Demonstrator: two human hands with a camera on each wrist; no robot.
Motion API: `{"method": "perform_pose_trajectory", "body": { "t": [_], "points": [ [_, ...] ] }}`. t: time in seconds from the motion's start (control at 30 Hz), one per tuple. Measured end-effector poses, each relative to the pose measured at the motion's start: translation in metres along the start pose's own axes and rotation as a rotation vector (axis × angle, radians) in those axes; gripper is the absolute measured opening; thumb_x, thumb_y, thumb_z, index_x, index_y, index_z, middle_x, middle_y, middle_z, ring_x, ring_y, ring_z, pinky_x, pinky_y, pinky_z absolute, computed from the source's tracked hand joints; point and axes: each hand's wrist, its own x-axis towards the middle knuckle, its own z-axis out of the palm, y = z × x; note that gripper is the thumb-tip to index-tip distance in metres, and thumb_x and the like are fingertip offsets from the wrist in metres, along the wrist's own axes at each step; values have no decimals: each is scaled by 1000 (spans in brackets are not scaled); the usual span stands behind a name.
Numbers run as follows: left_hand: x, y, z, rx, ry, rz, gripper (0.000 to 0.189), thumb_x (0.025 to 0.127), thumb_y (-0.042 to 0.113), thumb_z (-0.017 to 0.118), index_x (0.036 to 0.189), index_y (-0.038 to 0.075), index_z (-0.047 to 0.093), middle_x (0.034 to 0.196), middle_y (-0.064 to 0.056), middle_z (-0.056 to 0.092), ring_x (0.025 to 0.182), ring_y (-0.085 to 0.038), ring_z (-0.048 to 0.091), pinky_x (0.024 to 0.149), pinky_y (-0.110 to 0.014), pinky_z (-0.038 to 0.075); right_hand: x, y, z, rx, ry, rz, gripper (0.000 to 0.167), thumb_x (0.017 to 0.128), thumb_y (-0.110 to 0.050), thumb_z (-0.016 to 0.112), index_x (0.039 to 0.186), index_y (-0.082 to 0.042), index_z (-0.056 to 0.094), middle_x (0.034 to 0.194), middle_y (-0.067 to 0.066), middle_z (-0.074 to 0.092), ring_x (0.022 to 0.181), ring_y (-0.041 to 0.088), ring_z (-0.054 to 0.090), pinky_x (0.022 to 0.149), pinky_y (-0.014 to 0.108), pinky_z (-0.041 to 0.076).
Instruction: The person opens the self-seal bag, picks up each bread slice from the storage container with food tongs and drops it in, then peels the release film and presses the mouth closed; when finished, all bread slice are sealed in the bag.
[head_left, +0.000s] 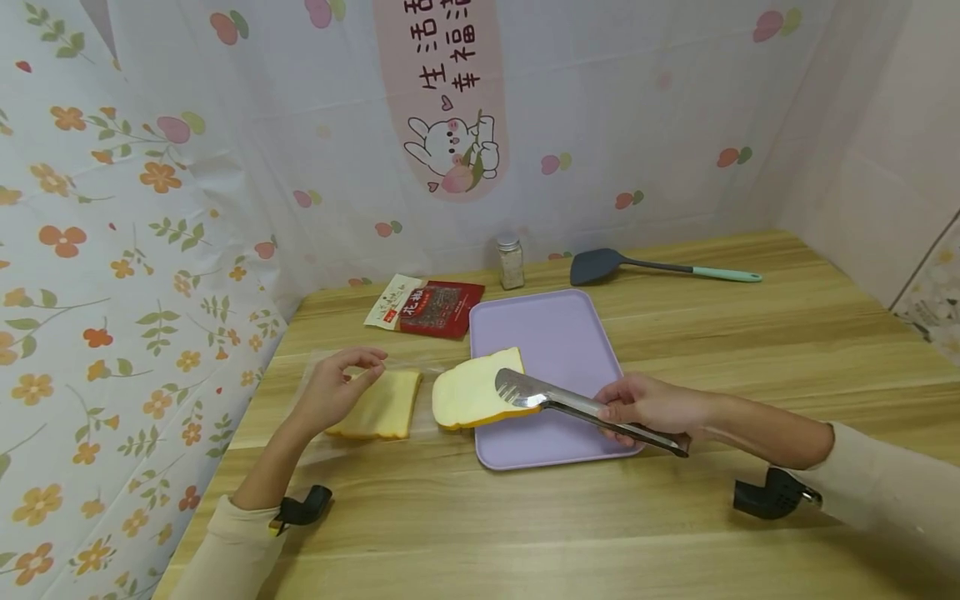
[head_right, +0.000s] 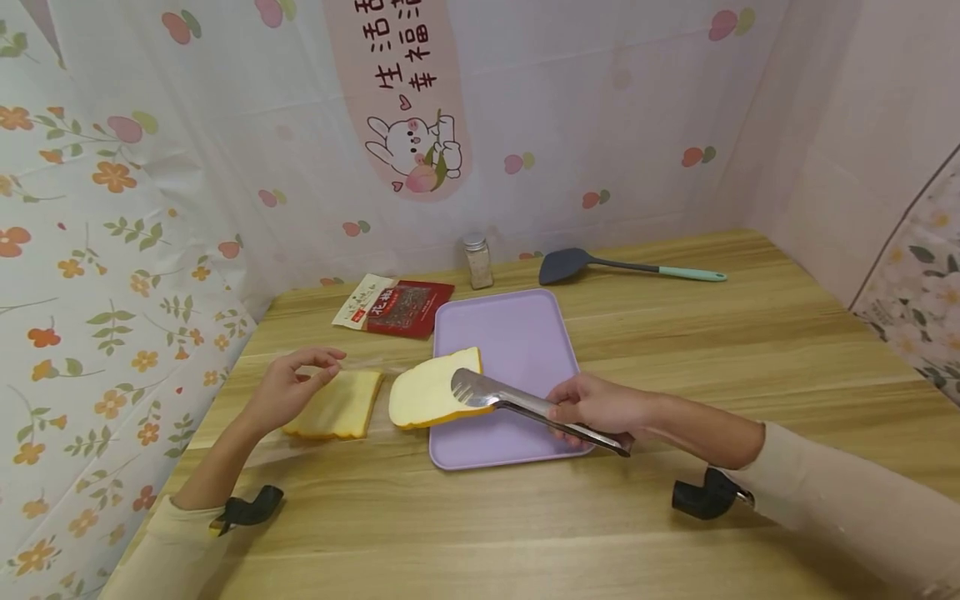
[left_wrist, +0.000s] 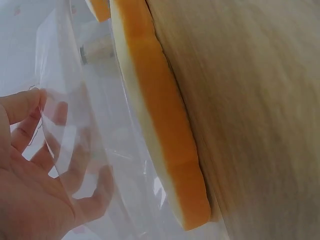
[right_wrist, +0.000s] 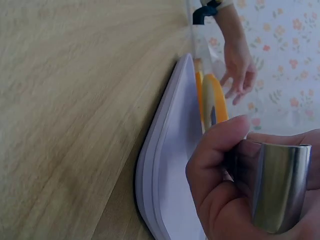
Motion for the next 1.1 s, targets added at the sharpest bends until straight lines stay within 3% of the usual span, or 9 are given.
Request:
{"method": "perform_pose_trajectory", "body": {
  "t": [0.37, 0.67, 0.93, 1.1],
  "points": [
    [1, 0, 0, -18, 21, 16, 20, 99, 18, 63, 98, 0, 70, 120, -11, 68, 110, -29, 61, 75, -42, 49, -2, -6, 21, 31, -30, 18, 23, 103, -14, 54, 106, 8, 50, 74, 6, 57, 56, 11, 49, 48, 22, 42],
    [0, -1, -1, -21, 28, 15, 20, 99, 18, 63, 96, 0, 70, 120, -10, 68, 111, -30, 61, 78, -48, 49, 0, -7, 44, 119, 38, -1, 20, 102, -13, 53, 105, 6, 47, 77, 7, 58, 55, 9, 50, 46, 20, 43],
    [-2, -1, -1, -36, 25, 4, 19, 99, 17, 63, 98, -1, 70, 120, -11, 68, 109, -27, 60, 75, -41, 48, 3, -7, 59, -85, 182, -96, 13, 100, -4, 53, 103, 7, 49, 65, 6, 51, 45, 10, 44, 39, 24, 38],
    [-3, -4, 0, -42, 8, -4, 19, 100, 19, 62, 97, 1, 69, 121, -10, 68, 111, -29, 61, 75, -41, 48, 5, -6, 58, -67, 172, -98, 13, 101, -6, 53, 104, 7, 50, 65, 5, 52, 45, 11, 45, 39, 24, 39]
  ]
}}
